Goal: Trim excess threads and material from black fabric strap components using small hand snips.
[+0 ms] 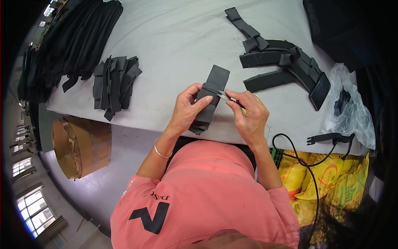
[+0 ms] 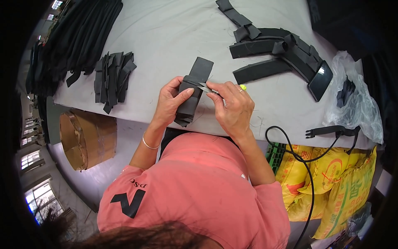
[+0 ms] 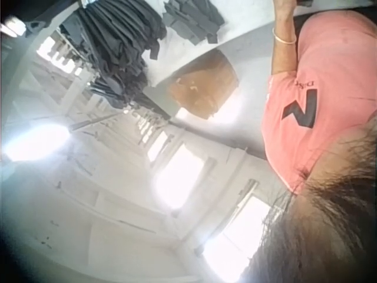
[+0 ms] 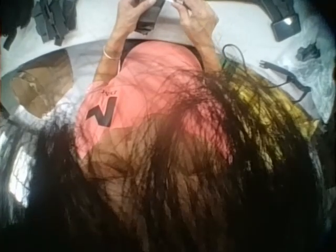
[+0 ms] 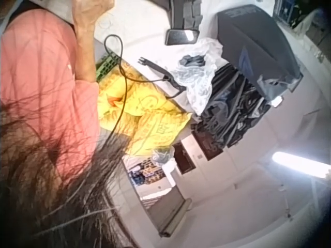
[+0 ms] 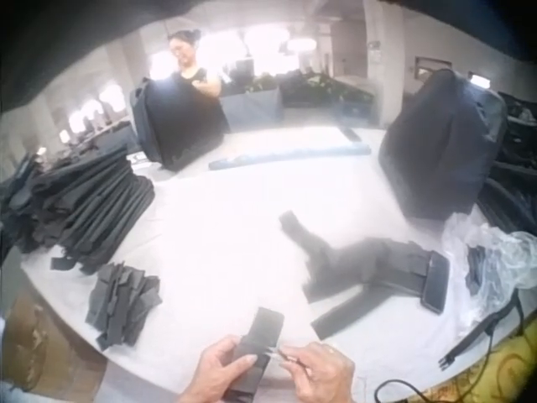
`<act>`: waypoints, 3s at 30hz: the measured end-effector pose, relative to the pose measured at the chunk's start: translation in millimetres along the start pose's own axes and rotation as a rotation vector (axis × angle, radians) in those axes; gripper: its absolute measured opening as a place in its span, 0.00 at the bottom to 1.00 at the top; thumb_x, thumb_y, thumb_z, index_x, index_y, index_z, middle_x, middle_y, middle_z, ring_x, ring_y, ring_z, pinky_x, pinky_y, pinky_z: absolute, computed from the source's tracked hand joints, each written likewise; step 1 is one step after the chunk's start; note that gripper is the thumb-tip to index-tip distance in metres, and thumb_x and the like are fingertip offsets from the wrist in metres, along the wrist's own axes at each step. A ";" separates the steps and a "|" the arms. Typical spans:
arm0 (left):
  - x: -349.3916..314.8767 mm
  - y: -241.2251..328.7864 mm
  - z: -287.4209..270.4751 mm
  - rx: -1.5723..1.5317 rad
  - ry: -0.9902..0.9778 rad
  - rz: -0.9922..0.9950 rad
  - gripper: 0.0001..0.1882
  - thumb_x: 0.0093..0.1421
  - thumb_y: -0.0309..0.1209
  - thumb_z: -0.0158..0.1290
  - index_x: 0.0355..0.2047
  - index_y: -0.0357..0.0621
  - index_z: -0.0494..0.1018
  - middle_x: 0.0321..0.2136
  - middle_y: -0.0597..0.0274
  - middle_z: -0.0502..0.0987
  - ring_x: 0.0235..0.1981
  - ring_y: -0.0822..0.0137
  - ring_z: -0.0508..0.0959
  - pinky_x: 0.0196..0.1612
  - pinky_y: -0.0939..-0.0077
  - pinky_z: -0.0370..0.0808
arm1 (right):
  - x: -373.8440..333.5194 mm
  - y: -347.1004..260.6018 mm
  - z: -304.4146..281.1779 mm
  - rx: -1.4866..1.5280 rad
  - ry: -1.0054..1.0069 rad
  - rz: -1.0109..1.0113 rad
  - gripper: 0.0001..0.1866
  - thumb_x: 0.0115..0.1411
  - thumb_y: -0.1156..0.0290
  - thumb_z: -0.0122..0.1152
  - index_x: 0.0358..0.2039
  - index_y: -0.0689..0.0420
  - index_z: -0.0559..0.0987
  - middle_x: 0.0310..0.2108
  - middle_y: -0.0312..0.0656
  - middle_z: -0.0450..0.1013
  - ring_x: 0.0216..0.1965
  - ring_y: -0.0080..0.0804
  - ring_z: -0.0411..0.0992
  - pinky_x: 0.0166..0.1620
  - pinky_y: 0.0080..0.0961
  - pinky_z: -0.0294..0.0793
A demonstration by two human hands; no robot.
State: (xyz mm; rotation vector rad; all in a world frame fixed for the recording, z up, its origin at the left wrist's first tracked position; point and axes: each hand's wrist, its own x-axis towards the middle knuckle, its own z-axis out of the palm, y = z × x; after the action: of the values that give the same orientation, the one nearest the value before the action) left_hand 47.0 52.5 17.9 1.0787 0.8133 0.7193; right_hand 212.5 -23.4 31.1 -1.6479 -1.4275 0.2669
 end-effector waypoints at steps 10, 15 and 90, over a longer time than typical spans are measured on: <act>-0.7 0.7 -0.2 -0.044 -0.013 -0.016 0.10 0.59 0.28 0.56 0.39 0.38 0.71 0.30 0.67 0.75 0.29 0.80 0.73 0.31 0.84 0.74 | -1.0 3.2 0.6 0.019 0.016 -0.008 0.09 0.48 0.75 0.64 0.32 0.51 0.81 0.23 0.33 0.72 0.24 0.32 0.69 0.29 0.26 0.68; 1.1 4.4 2.6 -0.139 0.022 -0.011 0.11 0.60 0.29 0.55 0.40 0.39 0.69 0.33 0.65 0.73 0.32 0.79 0.72 0.35 0.82 0.73 | 6.2 -4.8 0.2 0.148 -0.058 0.024 0.13 0.46 0.79 0.64 0.34 0.52 0.81 0.21 0.36 0.71 0.24 0.34 0.70 0.30 0.28 0.69; -2.9 -13.2 22.3 0.227 0.135 0.260 0.06 0.50 0.15 0.53 0.27 0.37 0.70 0.31 0.66 0.65 0.30 0.76 0.70 0.30 0.85 0.70 | -3.2 14.3 9.2 0.710 -0.041 0.259 0.11 0.54 0.79 0.62 0.39 0.58 0.79 0.31 0.33 0.73 0.29 0.15 0.65 0.34 0.12 0.65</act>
State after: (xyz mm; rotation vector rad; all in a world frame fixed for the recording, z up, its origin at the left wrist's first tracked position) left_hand 65.9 35.6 11.7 1.3678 0.8945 0.9422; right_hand 215.0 -20.5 14.2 -1.2233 -0.9727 0.8522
